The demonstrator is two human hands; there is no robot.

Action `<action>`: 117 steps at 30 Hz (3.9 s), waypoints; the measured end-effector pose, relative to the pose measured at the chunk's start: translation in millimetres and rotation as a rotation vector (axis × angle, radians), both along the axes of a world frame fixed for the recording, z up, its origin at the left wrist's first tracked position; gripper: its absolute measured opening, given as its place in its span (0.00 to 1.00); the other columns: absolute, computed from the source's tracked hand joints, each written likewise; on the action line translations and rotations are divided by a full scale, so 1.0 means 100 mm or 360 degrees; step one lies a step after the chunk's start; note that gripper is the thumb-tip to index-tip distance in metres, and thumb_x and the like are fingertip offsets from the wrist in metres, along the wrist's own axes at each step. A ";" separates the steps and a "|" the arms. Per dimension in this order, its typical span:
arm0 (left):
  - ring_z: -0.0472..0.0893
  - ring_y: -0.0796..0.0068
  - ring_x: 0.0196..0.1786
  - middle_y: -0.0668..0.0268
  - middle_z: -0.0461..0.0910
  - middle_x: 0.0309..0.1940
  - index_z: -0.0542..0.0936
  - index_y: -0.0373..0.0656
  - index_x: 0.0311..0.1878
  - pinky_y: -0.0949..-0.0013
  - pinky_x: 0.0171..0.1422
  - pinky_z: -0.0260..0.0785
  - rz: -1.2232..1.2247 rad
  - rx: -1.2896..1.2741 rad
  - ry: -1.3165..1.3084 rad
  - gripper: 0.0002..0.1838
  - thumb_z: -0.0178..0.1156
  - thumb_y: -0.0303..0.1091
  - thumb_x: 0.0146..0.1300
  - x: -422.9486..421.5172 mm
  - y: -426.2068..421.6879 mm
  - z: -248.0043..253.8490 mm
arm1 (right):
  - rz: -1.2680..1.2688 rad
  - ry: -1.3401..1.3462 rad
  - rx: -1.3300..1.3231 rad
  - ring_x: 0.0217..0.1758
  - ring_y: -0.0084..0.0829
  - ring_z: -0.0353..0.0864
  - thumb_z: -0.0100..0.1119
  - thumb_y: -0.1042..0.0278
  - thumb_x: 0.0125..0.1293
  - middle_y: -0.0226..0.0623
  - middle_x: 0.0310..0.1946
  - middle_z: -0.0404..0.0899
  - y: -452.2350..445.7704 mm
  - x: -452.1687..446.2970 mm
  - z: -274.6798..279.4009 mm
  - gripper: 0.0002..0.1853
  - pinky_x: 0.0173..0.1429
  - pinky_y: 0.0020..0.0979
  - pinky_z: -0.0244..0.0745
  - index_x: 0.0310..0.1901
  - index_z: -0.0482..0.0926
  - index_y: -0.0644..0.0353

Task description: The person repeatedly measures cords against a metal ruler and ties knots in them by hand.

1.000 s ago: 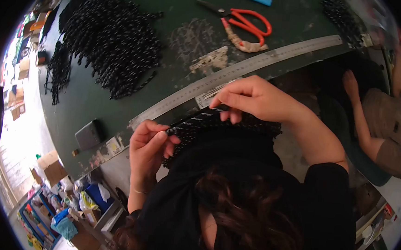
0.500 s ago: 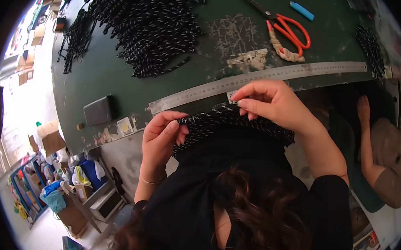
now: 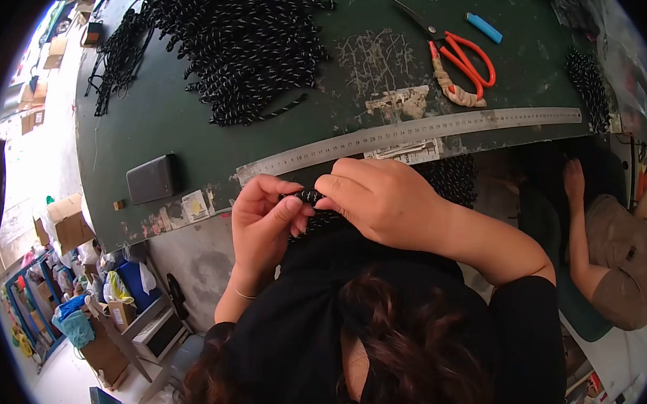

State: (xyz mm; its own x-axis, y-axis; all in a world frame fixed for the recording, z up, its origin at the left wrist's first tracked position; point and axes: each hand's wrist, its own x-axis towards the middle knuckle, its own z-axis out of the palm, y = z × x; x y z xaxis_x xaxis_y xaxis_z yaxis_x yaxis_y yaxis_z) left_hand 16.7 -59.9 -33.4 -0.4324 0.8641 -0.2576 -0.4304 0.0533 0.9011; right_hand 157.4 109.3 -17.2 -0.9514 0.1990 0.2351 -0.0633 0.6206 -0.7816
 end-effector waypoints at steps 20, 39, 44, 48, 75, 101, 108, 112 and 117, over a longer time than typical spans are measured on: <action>0.81 0.80 0.29 0.62 0.83 0.35 0.77 0.37 0.44 0.79 0.32 0.73 -0.0283 0.0042 0.0063 0.09 0.66 0.21 0.63 -0.13 0.22 0.19 | 0.0120 -0.0007 -0.0303 0.29 0.35 0.77 0.67 0.68 0.64 0.37 0.29 0.77 0.12 0.11 0.15 0.09 0.32 0.33 0.71 0.42 0.82 0.64; 0.83 0.73 0.36 0.55 0.82 0.36 0.71 0.34 0.39 0.74 0.41 0.78 -0.0422 0.0324 0.0920 0.13 0.64 0.12 0.56 -0.13 0.22 0.25 | 0.0022 -0.0820 -0.1891 0.23 0.11 0.70 0.58 0.72 0.72 0.24 0.26 0.79 0.24 0.11 0.42 0.06 0.27 0.17 0.63 0.45 0.81 0.64; 0.83 0.74 0.35 0.54 0.83 0.35 0.71 0.34 0.39 0.75 0.38 0.77 -0.0490 0.0266 0.0725 0.12 0.64 0.12 0.57 -0.14 0.21 0.26 | 0.0185 -0.0810 -0.1716 0.24 0.12 0.71 0.55 0.73 0.72 0.25 0.26 0.79 0.25 0.10 0.30 0.08 0.28 0.17 0.65 0.48 0.80 0.65; 0.84 0.76 0.33 0.57 0.84 0.35 0.75 0.33 0.40 0.76 0.38 0.78 -0.0453 0.0146 0.0386 0.11 0.65 0.13 0.58 -0.15 0.18 0.24 | 0.0283 -0.0754 -0.1416 0.26 0.14 0.74 0.53 0.72 0.73 0.27 0.28 0.80 0.29 0.09 0.32 0.10 0.30 0.19 0.68 0.50 0.80 0.66; 0.82 0.65 0.36 0.58 0.79 0.33 0.76 0.34 0.44 0.63 0.43 0.81 0.0146 0.0579 -0.0559 0.09 0.62 0.31 0.70 -0.09 0.29 -0.10 | 0.0428 -0.0529 -0.0799 0.37 0.31 0.82 0.67 0.68 0.65 0.34 0.36 0.83 0.30 0.28 -0.09 0.12 0.42 0.29 0.77 0.48 0.85 0.63; 0.67 0.83 0.26 0.59 0.79 0.35 0.73 0.40 0.48 0.79 0.32 0.60 -0.0276 0.0130 -0.1085 0.19 0.38 0.45 0.82 0.03 0.44 0.30 | -0.0314 0.0345 -0.0299 0.38 0.33 0.82 0.68 0.74 0.60 0.39 0.40 0.81 0.15 -0.13 0.07 0.13 0.41 0.30 0.78 0.47 0.80 0.65; 0.72 0.73 0.58 0.58 0.74 0.61 0.73 0.40 0.52 0.64 0.62 0.68 0.0145 0.0139 -0.0825 0.18 0.40 0.44 0.82 0.13 0.55 0.28 | -0.0311 0.0462 -0.0068 0.41 0.32 0.83 0.72 0.70 0.59 0.38 0.45 0.82 -0.09 -0.22 -0.01 0.22 0.45 0.31 0.79 0.54 0.77 0.63; 0.73 0.64 0.65 0.53 0.71 0.65 0.72 0.38 0.56 0.58 0.69 0.68 0.0301 0.0237 -0.0926 0.19 0.39 0.44 0.82 0.17 0.58 0.26 | -0.0364 0.0451 -0.0206 0.40 0.33 0.85 0.71 0.70 0.61 0.39 0.47 0.82 -0.12 -0.27 -0.05 0.24 0.45 0.31 0.81 0.57 0.74 0.62; 0.71 0.61 0.68 0.51 0.69 0.68 0.71 0.37 0.58 0.56 0.72 0.66 0.0204 0.0488 -0.0881 0.19 0.39 0.43 0.82 0.13 0.52 0.16 | -0.0445 0.0357 -0.0695 0.40 0.27 0.85 0.72 0.73 0.60 0.37 0.44 0.83 -0.15 -0.28 -0.10 0.23 0.45 0.28 0.80 0.56 0.76 0.62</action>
State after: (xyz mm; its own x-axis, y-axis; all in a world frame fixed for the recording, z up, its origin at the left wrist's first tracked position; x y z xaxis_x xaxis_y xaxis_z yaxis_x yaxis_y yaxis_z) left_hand 30.2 -7.8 -17.8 -0.4109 0.8843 -0.2217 -0.8218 -0.2541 0.5099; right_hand 129.7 94.5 -27.7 -0.7847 0.5604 0.2649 -0.1372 0.2598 -0.9559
